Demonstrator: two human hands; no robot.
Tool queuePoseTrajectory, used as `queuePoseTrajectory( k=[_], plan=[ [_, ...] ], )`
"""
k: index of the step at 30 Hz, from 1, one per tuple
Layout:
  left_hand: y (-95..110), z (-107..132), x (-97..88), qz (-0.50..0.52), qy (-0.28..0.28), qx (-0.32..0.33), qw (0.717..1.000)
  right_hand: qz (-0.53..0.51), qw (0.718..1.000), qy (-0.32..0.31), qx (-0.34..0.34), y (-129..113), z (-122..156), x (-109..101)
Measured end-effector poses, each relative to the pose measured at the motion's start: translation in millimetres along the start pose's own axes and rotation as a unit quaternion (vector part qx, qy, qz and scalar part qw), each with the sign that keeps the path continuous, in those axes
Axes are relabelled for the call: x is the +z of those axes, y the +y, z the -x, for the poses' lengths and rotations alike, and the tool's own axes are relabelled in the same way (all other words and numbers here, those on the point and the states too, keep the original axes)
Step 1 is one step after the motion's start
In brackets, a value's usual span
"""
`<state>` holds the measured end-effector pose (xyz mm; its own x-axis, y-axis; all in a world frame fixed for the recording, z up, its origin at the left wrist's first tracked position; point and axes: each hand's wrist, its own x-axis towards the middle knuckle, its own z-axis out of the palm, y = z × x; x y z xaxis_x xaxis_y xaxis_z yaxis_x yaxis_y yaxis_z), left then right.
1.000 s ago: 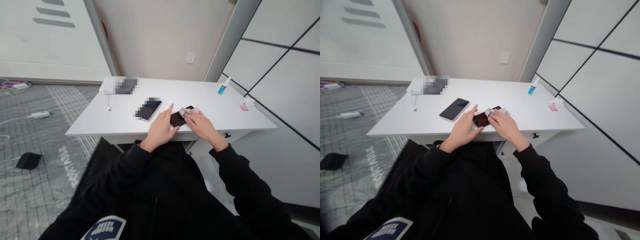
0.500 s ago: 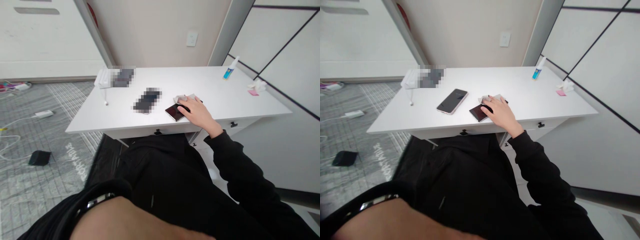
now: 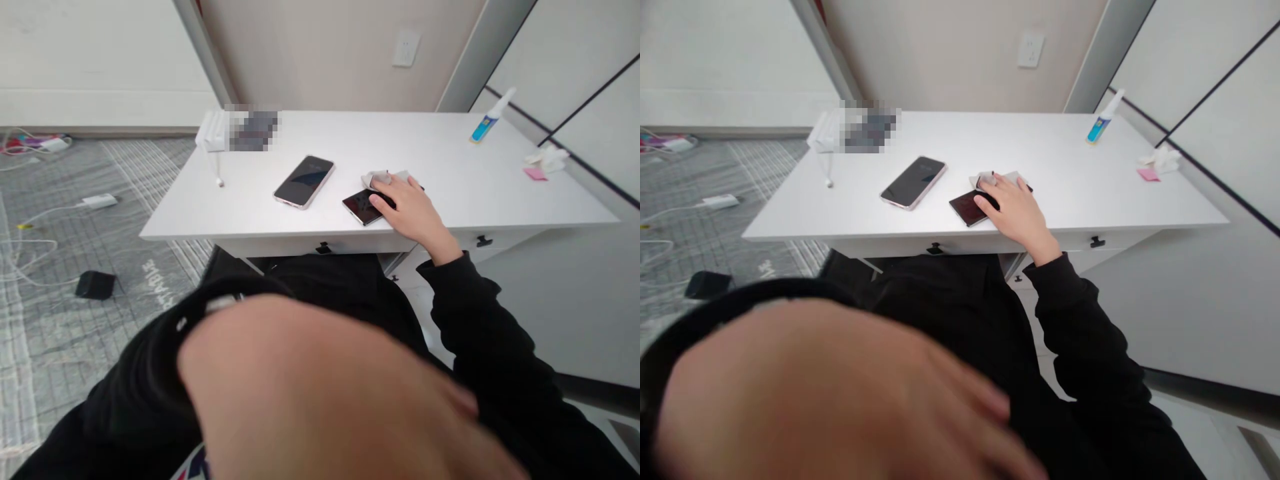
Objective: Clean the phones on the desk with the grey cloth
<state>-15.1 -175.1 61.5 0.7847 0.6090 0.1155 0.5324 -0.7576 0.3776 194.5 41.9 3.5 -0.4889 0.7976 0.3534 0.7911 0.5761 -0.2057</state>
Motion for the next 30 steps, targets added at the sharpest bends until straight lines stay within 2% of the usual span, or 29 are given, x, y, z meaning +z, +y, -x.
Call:
queuePoseTrajectory(
  k=[5, 7, 9, 13, 15, 19, 22, 25, 28, 30],
  plan=[
    [-71, -65, -19.9, -0.045, 0.157, -0.105, 0.981, 0.001, 1.000, -0.002, 0.003, -1, 0, -1],
    [-94, -86, -17.4, -0.065, 0.206, -0.132, 0.967, 0.001, 1.000, -0.006, 0.003, 0, 0, 0],
    [-108, -97, -4.7, -0.088, 0.239, -0.153, 0.955, 0.004, 1.000, -0.002, 0.002, 1, 1, 0],
    [-120, -101, 28.6, -0.110, 0.260, -0.182, 0.942, 0.023, 1.000, 0.011, 0.004, 3, 1, 2],
    [-125, -101, 36.6, -0.114, 0.266, -0.191, 0.938, 0.035, 0.999, 0.017, 0.007, -1, 2, 3],
    [-132, -103, 35.5, -0.123, 0.279, -0.200, 0.931, 0.027, 0.999, 0.019, 0.009, -27, 13, 2],
    [-134, -103, 33.1, -0.121, 0.280, -0.201, 0.931, -0.011, 0.999, -0.006, -0.031, -41, 28, -1],
    [-134, -102, 34.3, -0.112, 0.285, -0.203, 0.930, -0.025, 0.999, -0.020, -0.031, -28, 38, -6],
    [-135, -102, 36.3, -0.106, 0.294, -0.204, 0.928, 0.013, 0.999, 0.018, 0.044, -7, 35, -7],
    [-135, -102, 36.7, -0.106, 0.297, -0.205, 0.926, 0.033, 0.996, 0.041, 0.068, -8, 29, -4]
  ],
)
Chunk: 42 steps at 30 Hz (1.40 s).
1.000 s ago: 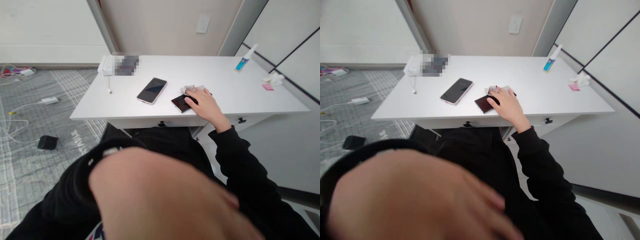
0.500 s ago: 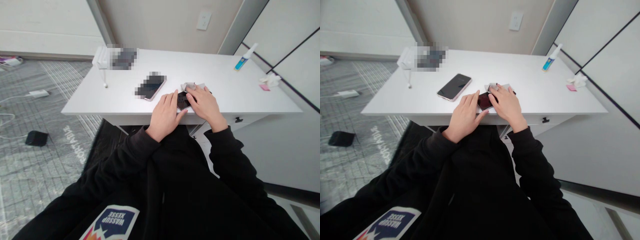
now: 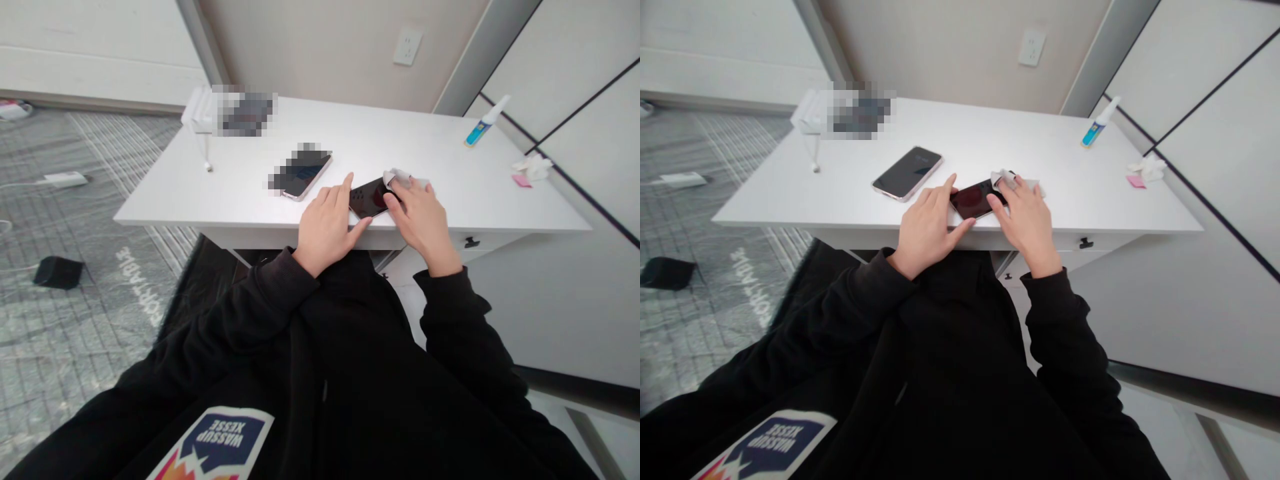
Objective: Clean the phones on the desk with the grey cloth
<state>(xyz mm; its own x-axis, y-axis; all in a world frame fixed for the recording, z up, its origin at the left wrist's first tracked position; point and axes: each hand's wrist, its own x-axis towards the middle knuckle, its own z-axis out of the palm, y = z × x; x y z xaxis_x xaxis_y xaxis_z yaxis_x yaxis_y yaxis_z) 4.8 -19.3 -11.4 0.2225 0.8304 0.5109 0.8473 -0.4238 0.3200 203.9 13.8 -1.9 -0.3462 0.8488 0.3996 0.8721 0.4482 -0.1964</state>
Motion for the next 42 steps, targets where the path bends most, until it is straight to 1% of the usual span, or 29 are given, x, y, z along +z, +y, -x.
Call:
queuePoseTrajectory(
  k=[2, 4, 6, 8, 10, 12, 14, 17, 19, 21, 23, 24, 26, 29, 30, 31, 33, 36, 37, 38, 39, 40, 42],
  plan=[
    [0, 0, -0.1, -0.003, -0.003, -0.002, 1.000, -0.008, 1.000, -0.005, -0.022, -15, -2, 4],
    [0, -1, -1.1, -0.010, -0.009, 0.000, 1.000, -0.030, 0.997, -0.027, -0.070, -30, 0, 5],
    [-1, -1, -2.3, -0.018, -0.014, 0.001, 1.000, -0.048, 0.992, -0.048, -0.103, -33, 3, 3],
    [0, 0, -3.4, -0.018, -0.017, 0.000, 1.000, -0.049, 0.994, -0.047, -0.087, -20, 2, -1],
    [0, 0, -3.6, -0.013, -0.016, -0.004, 1.000, -0.030, 0.998, -0.029, -0.037, -2, -3, -3],
    [0, 0, -3.2, -0.007, -0.010, -0.008, 1.000, -0.009, 1.000, -0.013, -0.002, 6, -7, -3],
    [0, 0, -2.5, 0.001, -0.002, -0.010, 1.000, -0.011, 1.000, -0.012, -0.011, -1, -7, -1],
    [-2, 1, -2.3, 0.014, 0.008, 0.001, 1.000, -0.054, 0.995, -0.032, -0.075, -23, 0, 1],
    [-3, 1, -2.9, 0.024, 0.012, 0.008, 1.000, -0.075, 0.991, -0.049, -0.097, -26, 3, -1],
    [-3, 1, -3.4, 0.032, 0.013, 0.010, 0.999, -0.070, 0.994, -0.048, -0.070, -17, 0, -3],
    [-2, 0, -3.2, 0.039, 0.016, 0.007, 0.999, -0.045, 0.998, -0.031, -0.019, -9, -8, -3],
    [-2, -1, -3.0, 0.042, 0.018, 0.004, 0.999, -0.033, 0.999, -0.023, -0.002, -9, -12, -2],
    [-2, -2, -2.4, 0.051, 0.021, -0.002, 0.998, -0.025, 0.999, -0.023, -0.010, -20, -19, 2],
    [-3, -2, -2.4, 0.070, 0.019, -0.004, 0.997, -0.046, 0.996, -0.034, -0.070, -48, -17, 8],
    [-3, -3, -2.5, 0.076, 0.018, -0.002, 0.997, -0.056, 0.994, -0.036, -0.083, -54, -14, 9],
    [-4, -2, -2.6, 0.081, 0.018, -0.001, 0.997, -0.064, 0.993, -0.039, -0.087, -54, -10, 8],
    [-5, -2, -2.2, 0.083, 0.021, 0.000, 0.996, -0.070, 0.994, -0.042, -0.072, -43, -5, 3],
    [-6, -3, -0.1, 0.081, 0.030, 0.004, 0.996, -0.038, 0.999, -0.017, -0.002, -14, -5, -3],
    [-6, -3, 0.6, 0.081, 0.032, 0.004, 0.996, -0.025, 0.999, -0.005, 0.021, -9, -7, -4],
    [-6, -3, 1.0, 0.081, 0.033, 0.002, 0.996, -0.017, 0.999, 0.003, 0.033, -8, -9, -3],
    [-5, -4, 1.1, 0.080, 0.032, -0.002, 0.996, -0.015, 0.999, 0.003, 0.031, -12, -9, -2],
    [-5, -4, 0.9, 0.080, 0.029, -0.007, 0.996, -0.021, 1.000, -0.004, 0.015, -19, -9, -1],
    [-5, -4, -0.7, 0.082, 0.022, -0.013, 0.996, -0.051, 0.997, -0.031, -0.044, -39, -2, 1]
  ],
)
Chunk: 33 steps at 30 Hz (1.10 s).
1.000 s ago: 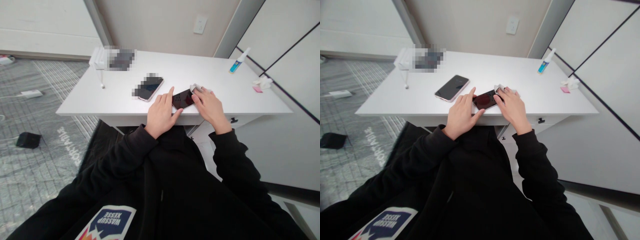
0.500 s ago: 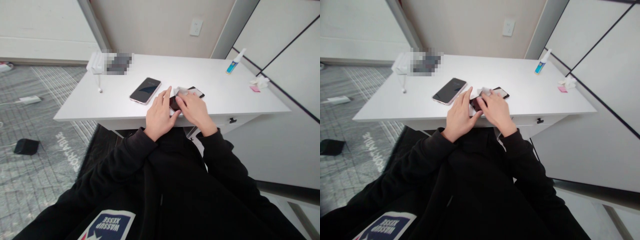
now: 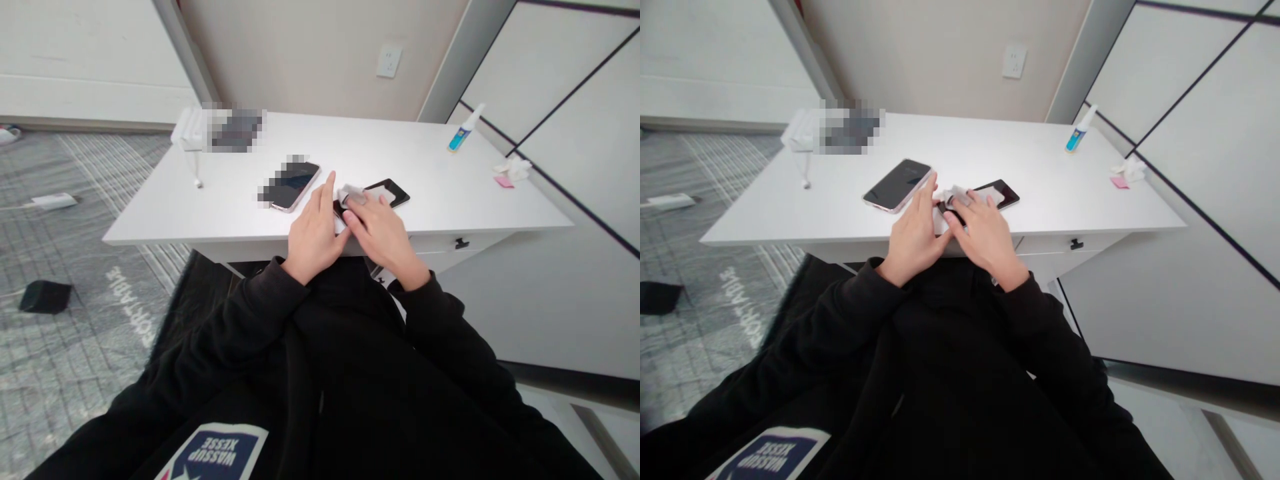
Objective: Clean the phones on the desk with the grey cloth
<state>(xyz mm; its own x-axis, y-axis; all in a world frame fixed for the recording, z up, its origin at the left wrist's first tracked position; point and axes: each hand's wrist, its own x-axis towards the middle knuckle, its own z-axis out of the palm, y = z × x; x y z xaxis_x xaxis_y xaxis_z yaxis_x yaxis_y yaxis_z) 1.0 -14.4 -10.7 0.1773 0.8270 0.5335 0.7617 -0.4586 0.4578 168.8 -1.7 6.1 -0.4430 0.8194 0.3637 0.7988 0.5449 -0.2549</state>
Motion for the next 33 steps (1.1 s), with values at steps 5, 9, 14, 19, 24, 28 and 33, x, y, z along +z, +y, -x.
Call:
queuePoseTrajectory(
  k=[5, 9, 14, 19, 24, 28, 33],
  plan=[
    [0, 0, -2.9, 0.003, -0.011, 0.008, 1.000, -0.058, 0.996, -0.014, -0.060, -8, 22, -5],
    [0, -1, -0.7, -0.005, -0.010, -0.001, 1.000, 0.013, 0.999, 0.023, 0.048, 32, 14, -10],
    [1, 0, -1.3, -0.014, -0.006, 0.001, 1.000, 0.052, 0.998, 0.012, 0.022, 20, -13, 1],
    [2, 1, -4.2, -0.012, -0.015, 0.007, 1.000, -0.034, 0.996, -0.043, -0.065, -2, 10, -4],
    [3, 1, -3.3, -0.022, -0.010, -0.002, 1.000, -0.014, 1.000, -0.002, 0.022, 44, 20, -15],
    [3, 1, -2.9, -0.026, -0.010, -0.007, 1.000, 0.046, 0.998, 0.028, 0.035, 43, -7, -4],
    [0, 1, -3.4, -0.026, -0.014, 0.002, 1.000, -0.024, 0.997, -0.028, -0.068, 1, -1, 1]
  ],
)
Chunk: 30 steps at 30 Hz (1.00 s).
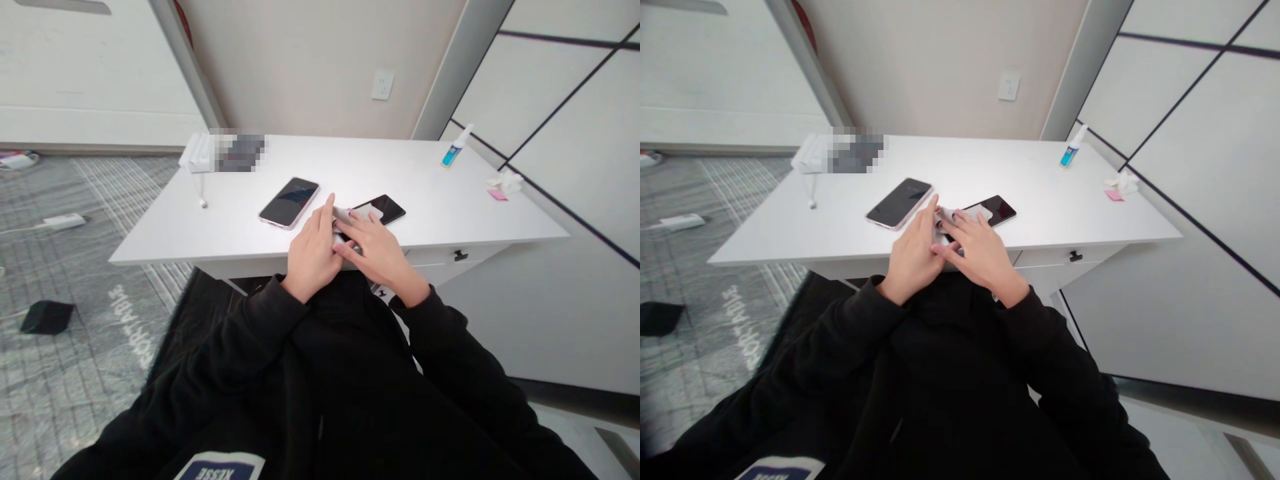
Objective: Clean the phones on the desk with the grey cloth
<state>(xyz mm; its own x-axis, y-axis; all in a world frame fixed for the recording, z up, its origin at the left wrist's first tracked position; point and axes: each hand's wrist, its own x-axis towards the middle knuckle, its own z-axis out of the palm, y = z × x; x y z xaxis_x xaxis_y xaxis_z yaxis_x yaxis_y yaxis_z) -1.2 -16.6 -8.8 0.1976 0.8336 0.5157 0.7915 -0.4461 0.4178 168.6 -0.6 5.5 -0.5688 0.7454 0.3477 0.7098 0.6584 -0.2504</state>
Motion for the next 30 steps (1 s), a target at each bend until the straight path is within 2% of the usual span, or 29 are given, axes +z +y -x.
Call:
queuePoseTrajectory(
  k=[2, 5, 7, 9, 13, 16, 18, 20, 22, 24, 27, 30],
  plan=[
    [0, 0, 0.0, -0.005, -0.005, 0.000, 1.000, -0.030, 0.999, -0.011, -0.009, 0, 14, -5],
    [1, 0, -0.4, -0.009, -0.003, -0.005, 1.000, -0.016, 0.999, 0.007, 0.042, 22, 25, -13],
    [3, 0, -1.0, -0.009, 0.000, -0.008, 1.000, 0.029, 0.996, 0.036, 0.082, 37, 18, -14],
    [4, 0, -1.8, -0.011, 0.001, -0.009, 1.000, 0.069, 0.992, 0.054, 0.092, 40, 4, -9],
    [3, 0, -2.3, -0.007, -0.001, -0.009, 1.000, 0.042, 0.999, 0.021, 0.027, 11, -11, 3],
    [2, 1, -1.7, -0.007, -0.001, -0.001, 1.000, -0.017, 1.000, -0.010, -0.013, -5, 5, -1],
    [2, 1, -1.5, -0.008, -0.002, 0.002, 1.000, -0.034, 0.999, -0.018, -0.002, 4, 21, -9],
    [2, 0, -1.8, -0.009, -0.004, -0.002, 1.000, -0.022, 0.999, -0.006, 0.037, 22, 29, -16],
    [3, 0, -2.6, -0.010, -0.007, -0.009, 1.000, 0.012, 0.996, 0.024, 0.080, 41, 25, -18],
    [4, 0, -3.4, -0.010, -0.008, -0.016, 1.000, 0.050, 0.993, 0.048, 0.096, 47, 11, -14],
    [4, 0, -3.9, -0.004, -0.007, -0.018, 1.000, 0.053, 0.996, 0.038, 0.061, 30, -9, -2],
    [2, 1, -3.5, 0.000, -0.004, -0.009, 1.000, -0.006, 1.000, -0.006, -0.008, 1, -7, 2]
  ],
)
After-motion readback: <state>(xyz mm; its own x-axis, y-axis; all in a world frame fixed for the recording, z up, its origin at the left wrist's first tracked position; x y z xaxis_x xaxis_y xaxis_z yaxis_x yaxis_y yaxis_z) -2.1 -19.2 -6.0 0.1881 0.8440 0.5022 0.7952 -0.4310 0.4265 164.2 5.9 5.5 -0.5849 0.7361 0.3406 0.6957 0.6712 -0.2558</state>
